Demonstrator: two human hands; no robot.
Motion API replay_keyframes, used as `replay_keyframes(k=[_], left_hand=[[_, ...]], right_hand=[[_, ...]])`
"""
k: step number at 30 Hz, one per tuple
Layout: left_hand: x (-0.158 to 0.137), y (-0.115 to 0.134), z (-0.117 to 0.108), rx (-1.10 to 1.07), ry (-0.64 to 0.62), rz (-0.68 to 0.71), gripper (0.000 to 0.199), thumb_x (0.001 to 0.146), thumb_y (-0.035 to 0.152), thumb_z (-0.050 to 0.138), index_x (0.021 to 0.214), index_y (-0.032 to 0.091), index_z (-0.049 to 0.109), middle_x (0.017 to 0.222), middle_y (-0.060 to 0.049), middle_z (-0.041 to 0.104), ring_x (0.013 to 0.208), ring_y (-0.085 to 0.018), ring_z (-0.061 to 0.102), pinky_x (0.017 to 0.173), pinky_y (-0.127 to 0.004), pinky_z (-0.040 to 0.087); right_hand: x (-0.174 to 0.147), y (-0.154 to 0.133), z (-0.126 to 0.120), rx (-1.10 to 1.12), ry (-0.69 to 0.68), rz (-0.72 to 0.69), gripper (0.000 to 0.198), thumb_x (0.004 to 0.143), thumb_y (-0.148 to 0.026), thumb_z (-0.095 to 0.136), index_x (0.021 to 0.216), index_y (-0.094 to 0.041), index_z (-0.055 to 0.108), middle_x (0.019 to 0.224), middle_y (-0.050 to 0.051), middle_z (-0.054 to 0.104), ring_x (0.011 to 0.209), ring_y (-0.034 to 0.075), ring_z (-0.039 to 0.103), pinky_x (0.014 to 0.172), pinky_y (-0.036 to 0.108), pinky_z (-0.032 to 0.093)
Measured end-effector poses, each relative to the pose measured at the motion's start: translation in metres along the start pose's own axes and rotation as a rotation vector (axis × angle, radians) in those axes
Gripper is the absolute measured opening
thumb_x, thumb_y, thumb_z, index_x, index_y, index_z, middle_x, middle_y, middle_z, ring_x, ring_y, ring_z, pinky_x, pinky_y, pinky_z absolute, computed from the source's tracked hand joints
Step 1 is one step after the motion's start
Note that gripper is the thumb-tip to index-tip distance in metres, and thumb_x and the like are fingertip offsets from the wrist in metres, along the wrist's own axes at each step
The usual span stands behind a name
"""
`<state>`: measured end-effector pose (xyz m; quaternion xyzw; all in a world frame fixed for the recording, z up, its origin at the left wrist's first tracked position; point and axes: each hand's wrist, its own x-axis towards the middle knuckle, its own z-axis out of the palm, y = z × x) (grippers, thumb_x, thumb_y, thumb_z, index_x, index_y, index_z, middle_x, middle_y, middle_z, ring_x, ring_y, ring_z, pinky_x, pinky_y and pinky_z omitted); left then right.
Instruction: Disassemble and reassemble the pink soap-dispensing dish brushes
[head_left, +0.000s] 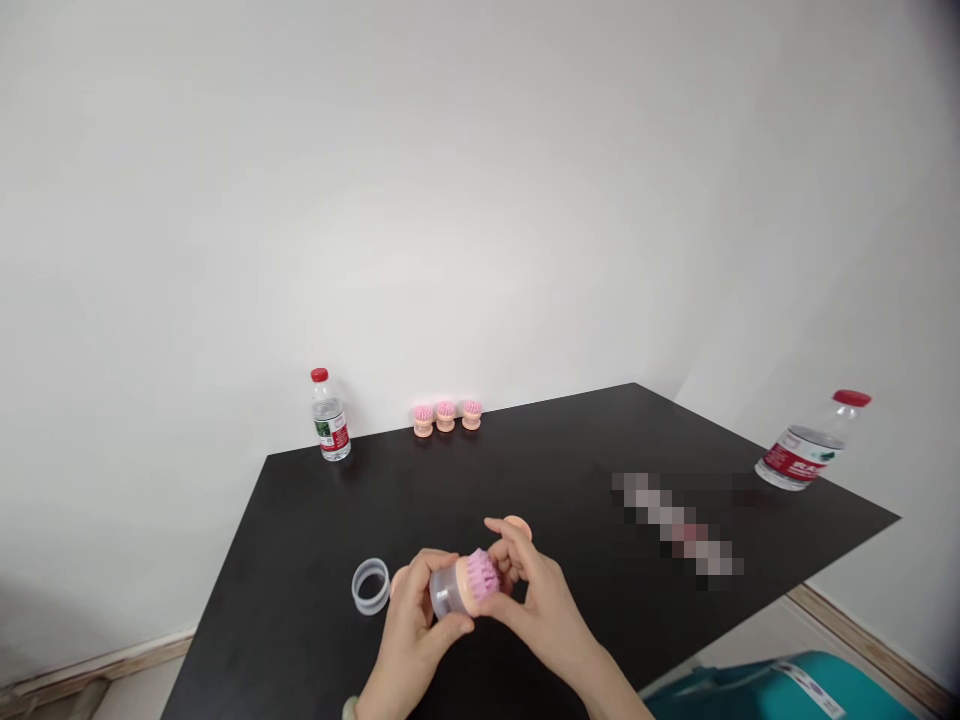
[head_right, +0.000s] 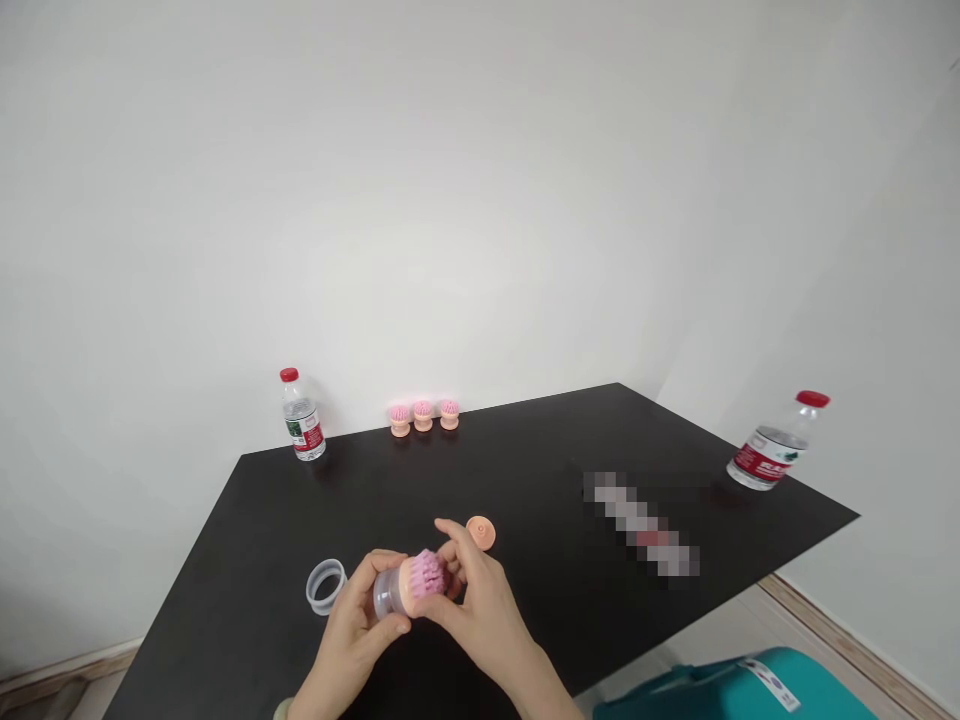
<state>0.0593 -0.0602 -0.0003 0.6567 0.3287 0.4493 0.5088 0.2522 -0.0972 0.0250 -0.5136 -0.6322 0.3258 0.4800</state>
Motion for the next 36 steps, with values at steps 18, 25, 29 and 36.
replay_keyframes(k=[18,25,29,36], left_hand=[[0.002,-0.003,0.003,0.196,0.055,0.092,0.046,0.07,0.051,0.081,0.106,0.025,0.068,0.103,-0.007,0.069,0.089,-0.028,0.066,0.076,-0.038,0.054],[0.001,-0.001,0.003,0.254,0.071,0.124,0.042,0.07,0.045,0.083,0.105,0.026,0.07,0.104,-0.008,0.069,0.091,-0.029,0.066,0.079,-0.041,0.054],[0.001,-0.004,0.001,0.275,0.07,0.122,0.041,0.069,0.041,0.085,0.105,0.027,0.071,0.107,-0.01,0.07,0.099,-0.033,0.066,0.085,-0.047,0.052],[-0.002,-0.014,0.0,0.395,0.046,0.263,0.032,0.076,0.03,0.08,0.108,0.031,0.074,0.108,-0.011,0.074,0.109,-0.035,0.065,0.094,-0.049,0.05]], right_hand=[[-0.004,-0.004,0.004,0.014,-0.032,0.066,0.073,0.072,-0.009,0.067,0.138,-0.032,0.049,0.123,0.004,0.062,0.104,0.023,0.062,0.094,0.041,0.051],[-0.005,-0.002,0.007,0.049,0.006,0.073,0.078,0.065,-0.01,0.076,0.136,-0.032,0.05,0.133,0.005,0.055,0.119,0.025,0.056,0.1,0.04,0.049],[-0.007,-0.005,0.008,0.095,0.002,0.05,0.068,0.072,-0.009,0.067,0.134,-0.03,0.051,0.112,0.003,0.064,0.101,0.022,0.065,0.094,0.04,0.052],[-0.01,0.001,0.02,0.208,0.03,0.092,0.063,0.075,-0.014,0.066,0.133,-0.027,0.045,0.097,0.0,0.065,0.079,0.018,0.067,0.076,0.035,0.057]])
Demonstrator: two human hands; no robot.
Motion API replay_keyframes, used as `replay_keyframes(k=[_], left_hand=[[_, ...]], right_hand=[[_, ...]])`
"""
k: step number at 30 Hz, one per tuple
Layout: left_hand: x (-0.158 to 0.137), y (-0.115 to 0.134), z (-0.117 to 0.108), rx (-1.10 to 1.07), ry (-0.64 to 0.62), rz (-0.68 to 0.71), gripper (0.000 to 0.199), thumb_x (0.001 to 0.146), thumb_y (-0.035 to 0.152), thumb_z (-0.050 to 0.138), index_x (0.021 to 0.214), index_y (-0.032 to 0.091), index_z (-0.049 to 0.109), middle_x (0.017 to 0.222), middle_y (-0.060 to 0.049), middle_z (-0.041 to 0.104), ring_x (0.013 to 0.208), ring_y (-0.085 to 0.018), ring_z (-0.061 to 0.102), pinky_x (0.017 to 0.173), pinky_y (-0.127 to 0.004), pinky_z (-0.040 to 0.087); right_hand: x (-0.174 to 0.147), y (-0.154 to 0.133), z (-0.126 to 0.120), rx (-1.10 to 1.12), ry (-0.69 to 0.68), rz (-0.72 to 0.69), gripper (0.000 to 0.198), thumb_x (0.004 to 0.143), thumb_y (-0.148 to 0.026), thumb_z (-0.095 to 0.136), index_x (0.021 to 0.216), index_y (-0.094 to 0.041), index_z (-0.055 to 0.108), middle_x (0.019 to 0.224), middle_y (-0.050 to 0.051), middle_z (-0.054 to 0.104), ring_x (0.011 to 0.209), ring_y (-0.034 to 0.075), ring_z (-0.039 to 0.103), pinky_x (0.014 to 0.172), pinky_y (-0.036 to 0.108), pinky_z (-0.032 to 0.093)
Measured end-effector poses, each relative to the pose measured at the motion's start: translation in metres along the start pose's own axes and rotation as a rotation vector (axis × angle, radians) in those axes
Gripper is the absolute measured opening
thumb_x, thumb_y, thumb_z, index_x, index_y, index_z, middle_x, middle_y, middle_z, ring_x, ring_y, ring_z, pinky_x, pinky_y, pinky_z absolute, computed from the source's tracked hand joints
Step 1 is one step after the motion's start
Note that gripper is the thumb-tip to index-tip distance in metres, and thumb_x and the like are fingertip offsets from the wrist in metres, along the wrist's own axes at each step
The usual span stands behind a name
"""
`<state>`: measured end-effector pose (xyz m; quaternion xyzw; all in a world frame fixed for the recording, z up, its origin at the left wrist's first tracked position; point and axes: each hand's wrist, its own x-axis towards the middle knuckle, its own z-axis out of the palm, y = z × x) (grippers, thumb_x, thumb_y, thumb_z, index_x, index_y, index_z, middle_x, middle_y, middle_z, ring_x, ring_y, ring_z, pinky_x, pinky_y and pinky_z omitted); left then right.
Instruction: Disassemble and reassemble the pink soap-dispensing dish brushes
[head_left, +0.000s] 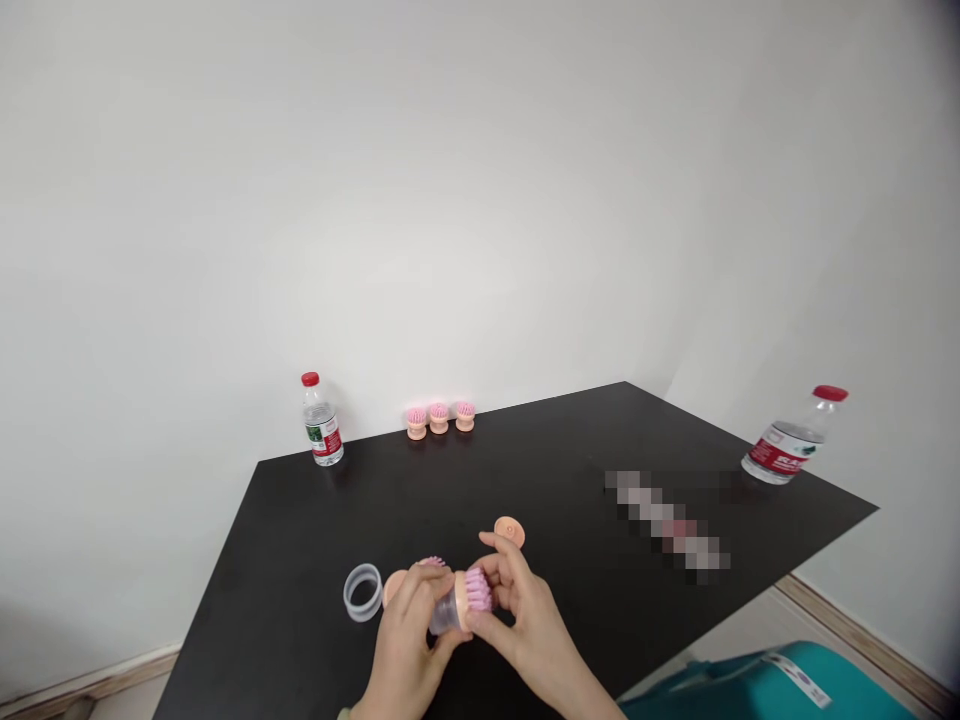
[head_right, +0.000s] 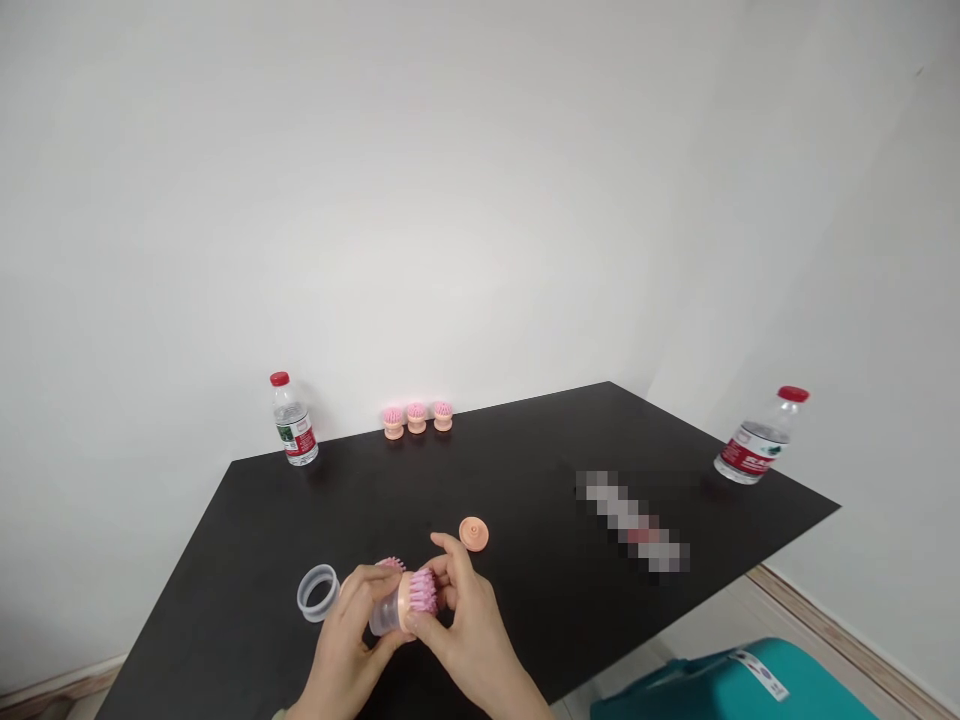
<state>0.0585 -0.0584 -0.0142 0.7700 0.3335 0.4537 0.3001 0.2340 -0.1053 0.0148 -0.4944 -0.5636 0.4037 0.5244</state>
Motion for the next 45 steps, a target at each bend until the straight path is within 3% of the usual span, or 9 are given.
replay_keyframes(k=[5,9,17,21,24,29,35,40,45], left_hand=[[0.004,0.006,-0.007,-0.042,0.11,-0.074,0.043,0.079,0.03,0.076,0.122,0.031,0.069,0.12,-0.012,0.068,0.116,-0.036,0.059,0.098,-0.049,0.047],[0.009,0.01,-0.015,-0.363,0.211,-0.278,0.043,0.082,0.04,0.073,0.122,0.026,0.065,0.123,-0.01,0.066,0.116,-0.032,0.059,0.101,-0.045,0.046],[0.011,0.026,-0.009,-0.916,0.185,-0.493,0.054,0.067,0.036,0.086,0.114,0.024,0.063,0.108,-0.008,0.074,0.105,-0.029,0.068,0.097,-0.039,0.048],[0.013,0.028,-0.01,-1.032,0.143,-0.532,0.054,0.065,0.033,0.089,0.113,0.024,0.065,0.11,-0.009,0.073,0.113,-0.033,0.067,0.105,-0.045,0.043],[0.013,0.026,-0.01,-1.074,0.163,-0.54,0.052,0.06,0.033,0.091,0.106,0.023,0.068,0.106,-0.008,0.073,0.114,-0.035,0.066,0.106,-0.047,0.043],[0.009,0.016,-0.007,-1.137,0.151,-0.582,0.053,0.058,0.034,0.093,0.103,0.023,0.068,0.099,-0.005,0.072,0.101,-0.027,0.069,0.094,-0.038,0.05],[0.008,0.011,-0.008,-1.224,0.115,-0.594,0.053,0.057,0.03,0.094,0.104,0.022,0.069,0.098,-0.004,0.068,0.095,-0.02,0.066,0.091,-0.033,0.052],[0.011,0.019,-0.011,-1.197,0.032,-0.546,0.051,0.059,0.031,0.093,0.102,0.022,0.067,0.095,-0.003,0.066,0.09,-0.018,0.063,0.084,-0.028,0.05],[0.009,0.015,-0.01,-1.153,0.019,-0.518,0.059,0.057,0.031,0.094,0.108,0.022,0.066,0.098,-0.005,0.066,0.089,-0.018,0.062,0.081,-0.027,0.048]], right_hand=[[0.009,0.006,-0.022,-0.149,0.008,-0.043,0.065,0.075,-0.019,0.074,0.135,-0.029,0.051,0.128,0.007,0.061,0.111,0.025,0.063,0.096,0.043,0.053],[0.031,0.021,-0.053,-0.505,0.109,-0.055,0.049,0.079,-0.018,0.069,0.127,-0.027,0.063,0.143,0.008,0.054,0.132,0.032,0.049,0.108,0.052,0.043],[0.052,0.054,-0.062,-0.69,0.043,-0.11,0.046,0.073,-0.005,0.06,0.11,-0.026,0.074,0.107,0.01,0.069,0.101,0.033,0.06,0.091,0.054,0.053],[0.044,0.045,-0.061,-0.514,0.101,-0.05,0.044,0.072,-0.013,0.067,0.113,-0.028,0.071,0.103,0.008,0.061,0.097,0.029,0.061,0.09,0.05,0.052],[0.035,0.028,-0.052,-0.088,0.045,-0.007,0.029,0.078,-0.028,0.072,0.106,-0.026,0.065,0.101,0.005,0.062,0.092,0.025,0.066,0.084,0.042,0.055],[0.021,0.005,-0.016,0.431,0.16,-0.109,0.043,0.068,-0.043,0.088,0.092,-0.024,0.057,0.106,0.008,0.066,0.113,0.034,0.066,0.085,0.042,0.055],[0.011,0.006,0.029,0.562,0.264,-0.158,0.045,0.069,-0.045,0.087,0.083,-0.024,0.05,0.114,0.011,0.068,0.123,0.038,0.061,0.093,0.05,0.054],[0.004,0.013,0.04,0.52,0.211,-0.183,0.037,0.076,-0.042,0.082,0.078,-0.023,0.051,0.113,0.01,0.065,0.124,0.036,0.059,0.097,0.048,0.052],[0.003,0.014,0.033,0.438,0.186,-0.198,0.039,0.079,-0.044,0.079,0.109,-0.027,0.06,0.119,0.01,0.063,0.118,0.031,0.061,0.097,0.043,0.052]])
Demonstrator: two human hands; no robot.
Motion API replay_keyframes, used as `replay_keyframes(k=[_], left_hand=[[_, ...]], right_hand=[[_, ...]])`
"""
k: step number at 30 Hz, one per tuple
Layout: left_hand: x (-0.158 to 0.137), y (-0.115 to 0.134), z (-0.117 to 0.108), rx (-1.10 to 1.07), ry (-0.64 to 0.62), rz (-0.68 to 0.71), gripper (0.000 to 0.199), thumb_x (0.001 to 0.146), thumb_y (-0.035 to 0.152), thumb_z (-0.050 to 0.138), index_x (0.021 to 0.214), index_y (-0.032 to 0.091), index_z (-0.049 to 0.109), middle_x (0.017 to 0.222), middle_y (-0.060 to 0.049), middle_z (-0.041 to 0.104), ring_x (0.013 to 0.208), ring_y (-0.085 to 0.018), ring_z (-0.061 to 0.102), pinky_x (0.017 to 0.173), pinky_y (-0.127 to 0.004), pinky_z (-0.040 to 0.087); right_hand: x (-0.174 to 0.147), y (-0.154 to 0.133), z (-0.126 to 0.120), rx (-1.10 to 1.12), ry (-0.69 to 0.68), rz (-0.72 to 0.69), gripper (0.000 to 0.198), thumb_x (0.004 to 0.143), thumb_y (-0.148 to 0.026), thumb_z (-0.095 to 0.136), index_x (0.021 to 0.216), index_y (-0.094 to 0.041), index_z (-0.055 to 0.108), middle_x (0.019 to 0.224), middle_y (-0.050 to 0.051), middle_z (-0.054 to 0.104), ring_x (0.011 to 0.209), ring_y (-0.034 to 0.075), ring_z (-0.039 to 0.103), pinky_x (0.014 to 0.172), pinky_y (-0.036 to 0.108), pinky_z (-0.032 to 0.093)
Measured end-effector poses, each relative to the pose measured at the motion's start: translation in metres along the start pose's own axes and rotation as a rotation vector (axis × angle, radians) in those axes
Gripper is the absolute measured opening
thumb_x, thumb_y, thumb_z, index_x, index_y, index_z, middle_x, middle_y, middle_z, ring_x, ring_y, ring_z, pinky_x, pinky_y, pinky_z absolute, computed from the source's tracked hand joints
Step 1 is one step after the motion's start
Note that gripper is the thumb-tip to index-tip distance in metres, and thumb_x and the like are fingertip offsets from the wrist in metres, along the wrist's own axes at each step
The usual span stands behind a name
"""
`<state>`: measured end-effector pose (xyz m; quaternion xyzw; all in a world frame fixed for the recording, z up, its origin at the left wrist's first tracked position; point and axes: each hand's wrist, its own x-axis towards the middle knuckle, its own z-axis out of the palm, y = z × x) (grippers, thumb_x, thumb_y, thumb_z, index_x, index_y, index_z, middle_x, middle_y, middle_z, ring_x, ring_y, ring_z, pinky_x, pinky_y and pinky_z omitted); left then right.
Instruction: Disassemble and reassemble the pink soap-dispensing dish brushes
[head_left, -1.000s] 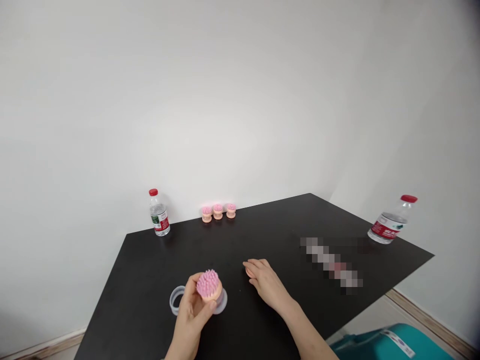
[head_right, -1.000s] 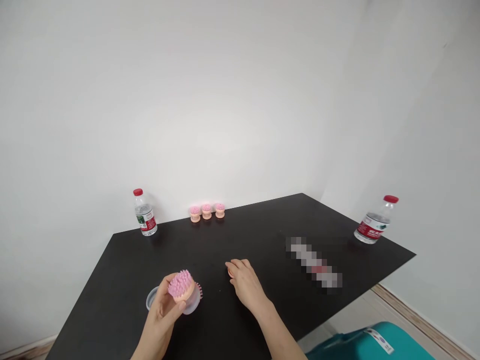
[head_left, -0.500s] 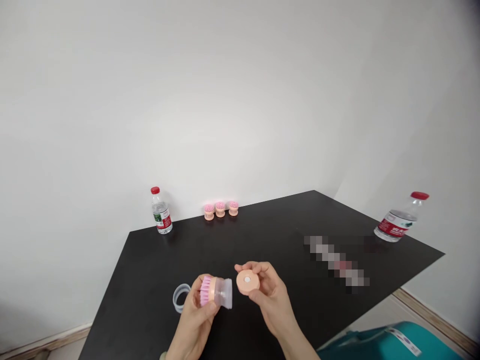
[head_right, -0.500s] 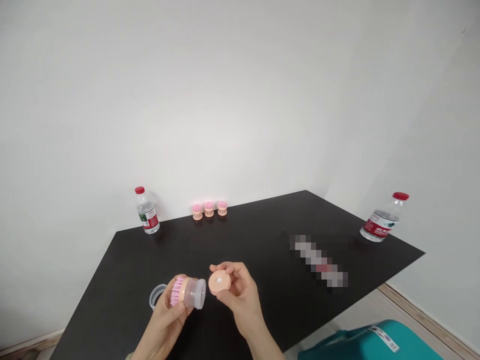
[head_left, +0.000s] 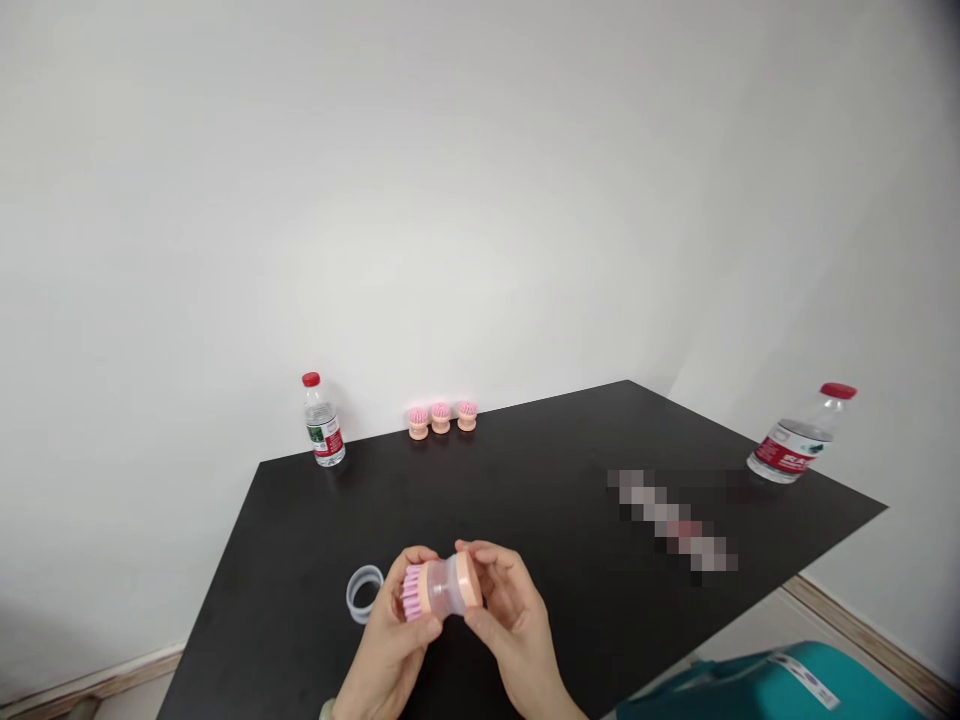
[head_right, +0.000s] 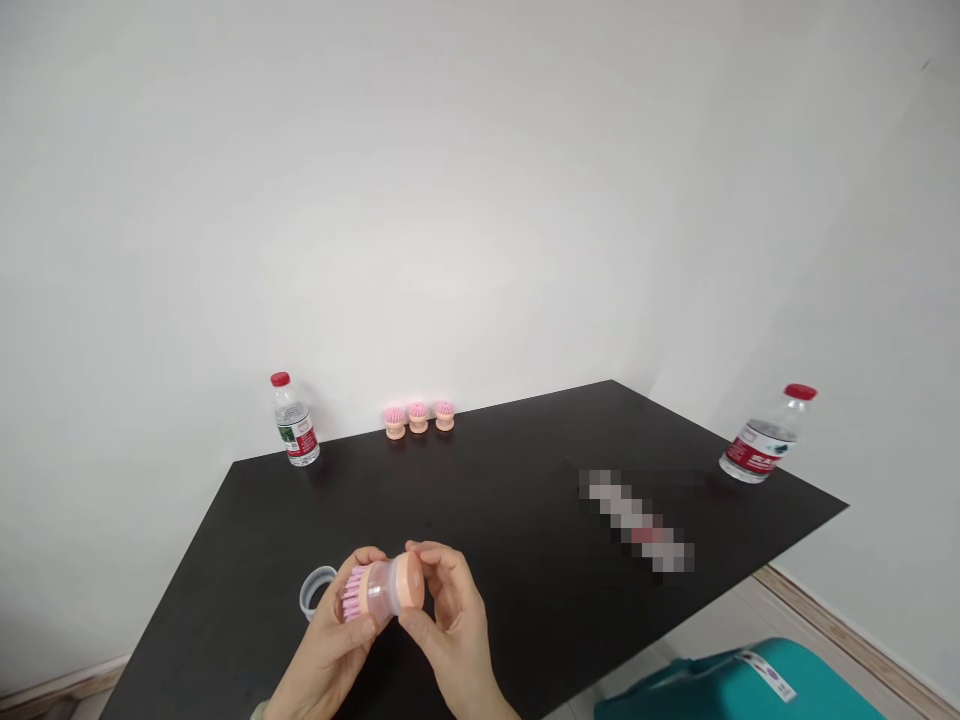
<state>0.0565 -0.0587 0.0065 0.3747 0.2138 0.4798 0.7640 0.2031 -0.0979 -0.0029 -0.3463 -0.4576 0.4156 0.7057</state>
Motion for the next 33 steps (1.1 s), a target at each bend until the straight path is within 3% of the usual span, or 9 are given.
replay_keyframes(k=[3,9,24,29,33], left_hand=[[0.0,-0.001,-0.002,0.015,-0.017,0.009,0.058,0.057,0.032,0.094,0.107,0.021,0.066,0.095,-0.005,0.066,0.086,-0.017,0.061,0.079,-0.026,0.047],[-0.001,0.002,-0.001,0.034,-0.04,-0.011,0.054,0.06,0.032,0.093,0.106,0.022,0.066,0.094,-0.003,0.065,0.086,-0.016,0.059,0.078,-0.025,0.045],[-0.003,0.004,0.002,0.067,-0.049,-0.028,0.055,0.054,0.034,0.095,0.102,0.023,0.069,0.094,-0.002,0.066,0.088,-0.018,0.06,0.079,-0.026,0.045],[-0.002,0.003,-0.002,0.021,-0.035,-0.073,0.056,0.053,0.034,0.096,0.101,0.02,0.071,0.096,-0.004,0.068,0.089,-0.018,0.061,0.079,-0.026,0.048],[-0.003,-0.003,-0.009,-0.017,0.017,-0.143,0.061,0.055,0.039,0.095,0.108,0.02,0.07,0.098,-0.007,0.07,0.079,-0.019,0.066,0.069,-0.03,0.055]], right_hand=[[0.0,-0.002,-0.005,-0.07,-0.038,0.002,0.045,0.082,-0.044,0.077,0.121,-0.029,0.06,0.117,0.008,0.063,0.109,0.027,0.064,0.096,0.04,0.052],[0.0,-0.003,-0.008,-0.136,-0.084,-0.035,0.045,0.083,-0.046,0.076,0.124,-0.033,0.064,0.126,0.008,0.053,0.109,0.027,0.061,0.092,0.037,0.052],[0.004,-0.015,-0.007,-0.073,-0.156,0.023,0.046,0.073,-0.046,0.084,0.113,-0.03,0.067,0.112,0.005,0.055,0.101,0.024,0.06,0.087,0.034,0.052],[0.006,-0.021,-0.012,-0.212,-0.214,-0.046,0.044,0.074,-0.03,0.084,0.114,-0.031,0.065,0.118,0.005,0.06,0.112,0.026,0.061,0.096,0.037,0.05],[0.009,-0.037,-0.013,-0.462,-0.341,-0.233,0.036,0.083,-0.009,0.071,0.11,-0.031,0.064,0.117,0.004,0.066,0.123,0.025,0.057,0.103,0.038,0.048]])
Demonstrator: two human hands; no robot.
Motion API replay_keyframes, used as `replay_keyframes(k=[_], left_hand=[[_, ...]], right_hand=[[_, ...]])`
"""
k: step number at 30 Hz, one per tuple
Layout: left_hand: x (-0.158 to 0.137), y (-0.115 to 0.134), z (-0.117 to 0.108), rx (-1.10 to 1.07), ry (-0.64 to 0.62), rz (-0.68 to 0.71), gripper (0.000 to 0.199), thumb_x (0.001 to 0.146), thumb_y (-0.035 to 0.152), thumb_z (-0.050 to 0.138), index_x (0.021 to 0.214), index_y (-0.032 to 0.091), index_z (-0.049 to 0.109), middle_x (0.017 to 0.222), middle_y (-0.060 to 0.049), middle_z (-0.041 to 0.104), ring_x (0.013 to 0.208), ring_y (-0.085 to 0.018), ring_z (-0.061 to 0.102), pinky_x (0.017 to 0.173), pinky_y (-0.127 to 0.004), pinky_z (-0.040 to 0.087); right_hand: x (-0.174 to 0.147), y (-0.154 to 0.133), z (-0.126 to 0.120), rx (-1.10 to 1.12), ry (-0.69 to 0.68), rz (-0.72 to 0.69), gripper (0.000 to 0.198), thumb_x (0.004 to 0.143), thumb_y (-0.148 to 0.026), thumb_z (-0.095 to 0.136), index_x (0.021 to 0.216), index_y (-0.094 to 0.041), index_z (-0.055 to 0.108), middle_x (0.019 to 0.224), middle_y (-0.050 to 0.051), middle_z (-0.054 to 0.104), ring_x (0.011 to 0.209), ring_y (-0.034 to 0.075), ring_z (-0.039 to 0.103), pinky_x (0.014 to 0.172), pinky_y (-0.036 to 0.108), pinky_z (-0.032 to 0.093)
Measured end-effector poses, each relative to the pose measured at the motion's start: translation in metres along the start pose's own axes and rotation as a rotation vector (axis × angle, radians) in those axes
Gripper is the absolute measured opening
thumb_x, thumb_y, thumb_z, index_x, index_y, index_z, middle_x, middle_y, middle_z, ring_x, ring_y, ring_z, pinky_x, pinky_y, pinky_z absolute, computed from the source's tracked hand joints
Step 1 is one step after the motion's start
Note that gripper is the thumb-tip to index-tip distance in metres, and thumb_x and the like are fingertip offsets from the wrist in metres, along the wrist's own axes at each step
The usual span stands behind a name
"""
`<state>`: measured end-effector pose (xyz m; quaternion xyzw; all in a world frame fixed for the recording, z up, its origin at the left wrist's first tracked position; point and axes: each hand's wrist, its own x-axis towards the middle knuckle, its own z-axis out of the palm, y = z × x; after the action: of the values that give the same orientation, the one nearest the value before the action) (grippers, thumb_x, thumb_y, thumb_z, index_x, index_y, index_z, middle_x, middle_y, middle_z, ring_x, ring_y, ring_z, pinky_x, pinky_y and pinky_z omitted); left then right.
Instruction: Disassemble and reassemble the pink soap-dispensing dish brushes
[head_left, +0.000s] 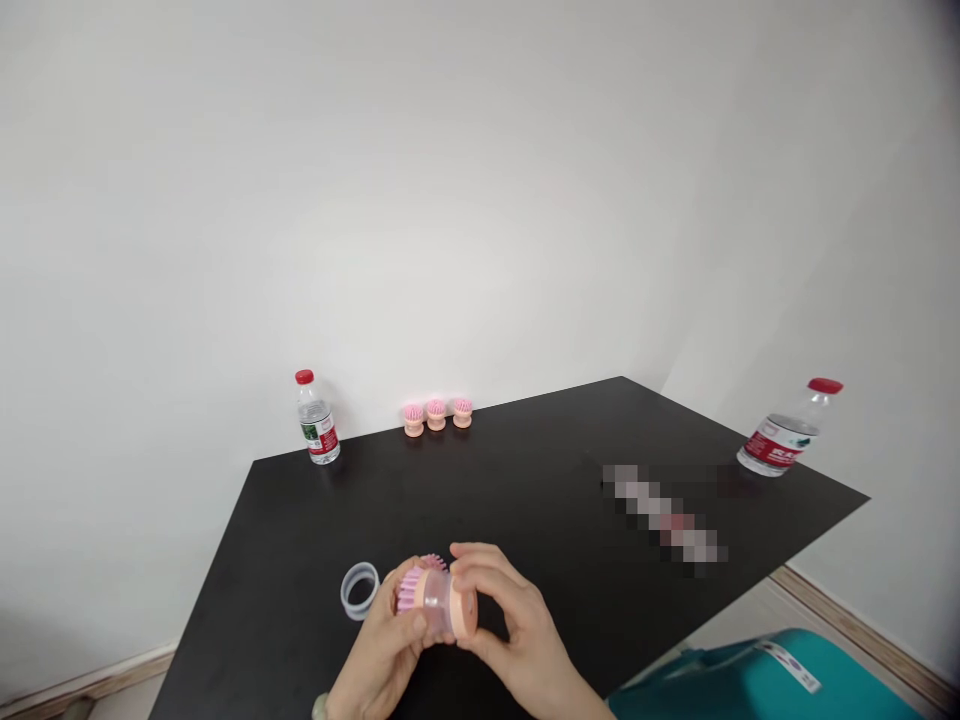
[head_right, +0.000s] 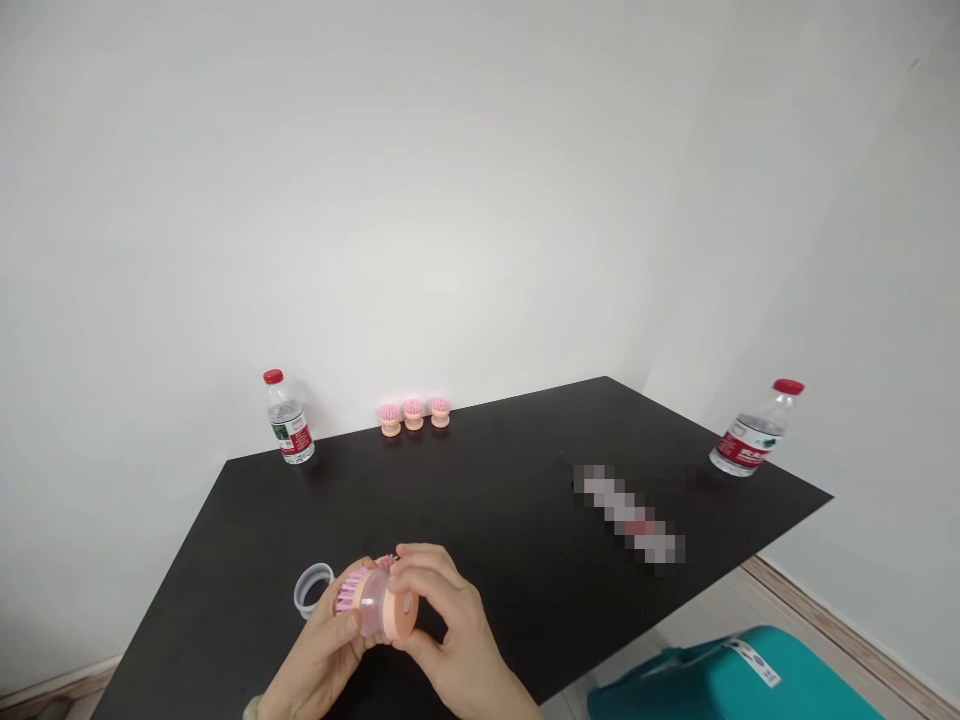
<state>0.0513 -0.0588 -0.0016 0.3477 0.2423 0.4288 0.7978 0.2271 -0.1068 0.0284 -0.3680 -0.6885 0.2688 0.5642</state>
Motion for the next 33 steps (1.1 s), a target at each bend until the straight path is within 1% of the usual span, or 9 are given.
replay_keyframes(k=[4,7,9,12,15,18,21,27,33], left_hand=[[0.001,-0.007,-0.004,0.048,-0.066,-0.008,0.057,0.061,0.05,0.089,0.103,0.017,0.069,0.078,-0.004,0.07,0.057,-0.014,0.064,0.051,-0.025,0.052],[0.002,-0.008,-0.003,0.088,-0.083,0.002,0.06,0.062,0.058,0.086,0.102,0.016,0.068,0.072,-0.004,0.069,0.055,-0.015,0.064,0.046,-0.022,0.047],[0.002,-0.007,-0.001,0.109,-0.084,0.019,0.063,0.06,0.057,0.087,0.105,0.017,0.067,0.074,-0.003,0.067,0.056,-0.013,0.061,0.049,-0.022,0.047],[0.002,-0.003,0.002,0.183,-0.091,0.089,0.064,0.054,0.05,0.093,0.103,0.019,0.068,0.083,-0.002,0.064,0.065,-0.013,0.058,0.057,-0.023,0.046],[0.003,-0.001,0.002,0.272,-0.101,0.175,0.067,0.044,0.047,0.097,0.098,0.02,0.068,0.093,-0.003,0.062,0.075,-0.015,0.057,0.064,-0.024,0.043],[0.003,-0.001,0.003,0.276,-0.137,0.192,0.067,0.044,0.045,0.097,0.099,0.022,0.067,0.096,-0.003,0.062,0.08,-0.016,0.057,0.069,-0.025,0.043],[0.002,0.001,0.005,0.218,-0.162,0.184,0.062,0.051,0.039,0.096,0.103,0.024,0.065,0.1,-0.004,0.065,0.087,-0.019,0.06,0.077,-0.029,0.045],[0.0,0.004,0.008,0.224,-0.148,0.245,0.055,0.056,0.029,0.094,0.102,0.026,0.066,0.111,-0.005,0.065,0.103,-0.025,0.061,0.088,-0.035,0.047],[0.0,0.003,0.008,0.225,-0.144,0.276,0.051,0.059,0.026,0.092,0.102,0.028,0.067,0.113,-0.005,0.064,0.106,-0.026,0.06,0.091,-0.037,0.049]], right_hand=[[0.004,-0.014,-0.006,-0.147,-0.069,-0.153,0.031,0.087,-0.003,0.062,0.106,-0.028,0.063,0.111,0.005,0.067,0.119,0.023,0.059,0.098,0.034,0.052],[0.003,-0.014,-0.007,-0.197,-0.065,-0.152,0.027,0.086,-0.008,0.068,0.105,-0.026,0.061,0.111,0.006,0.066,0.114,0.025,0.061,0.096,0.035,0.053],[0.0,-0.01,-0.006,-0.238,-0.021,-0.1,0.031,0.081,-0.019,0.078,0.105,-0.025,0.06,0.109,0.007,0.065,0.106,0.026,0.063,0.091,0.035,0.054],[-0.007,0.0,-0.003,-0.317,0.08,-0.028,0.042,0.073,-0.045,0.084,0.097,-0.023,0.057,0.094,0.004,0.063,0.085,0.023,0.064,0.074,0.033,0.054],[-0.011,0.007,0.0,-0.377,0.146,-0.019,0.049,0.078,-0.068,0.068,0.082,-0.022,0.053,0.077,-0.001,0.058,0.065,0.017,0.059,0.059,0.028,0.049],[-0.013,0.01,0.003,-0.412,0.158,-0.015,0.055,0.085,-0.075,0.054,0.074,-0.022,0.048,0.07,-0.002,0.054,0.059,0.014,0.056,0.056,0.026,0.046],[-0.012,0.008,0.005,-0.36,0.116,0.024,0.054,0.088,-0.075,0.048,0.081,-0.022,0.053,0.072,-0.001,0.058,0.061,0.015,0.058,0.058,0.026,0.049],[-0.011,0.005,0.004,-0.209,0.096,0.004,0.056,0.088,-0.072,0.052,0.118,-0.025,0.059,0.097,0.005,0.066,0.08,0.019,0.066,0.068,0.027,0.056],[-0.012,0.007,0.002,-0.218,0.114,-0.022,0.062,0.087,-0.073,0.051,0.125,-0.025,0.06,0.099,0.007,0.065,0.08,0.021,0.066,0.067,0.029,0.058]])
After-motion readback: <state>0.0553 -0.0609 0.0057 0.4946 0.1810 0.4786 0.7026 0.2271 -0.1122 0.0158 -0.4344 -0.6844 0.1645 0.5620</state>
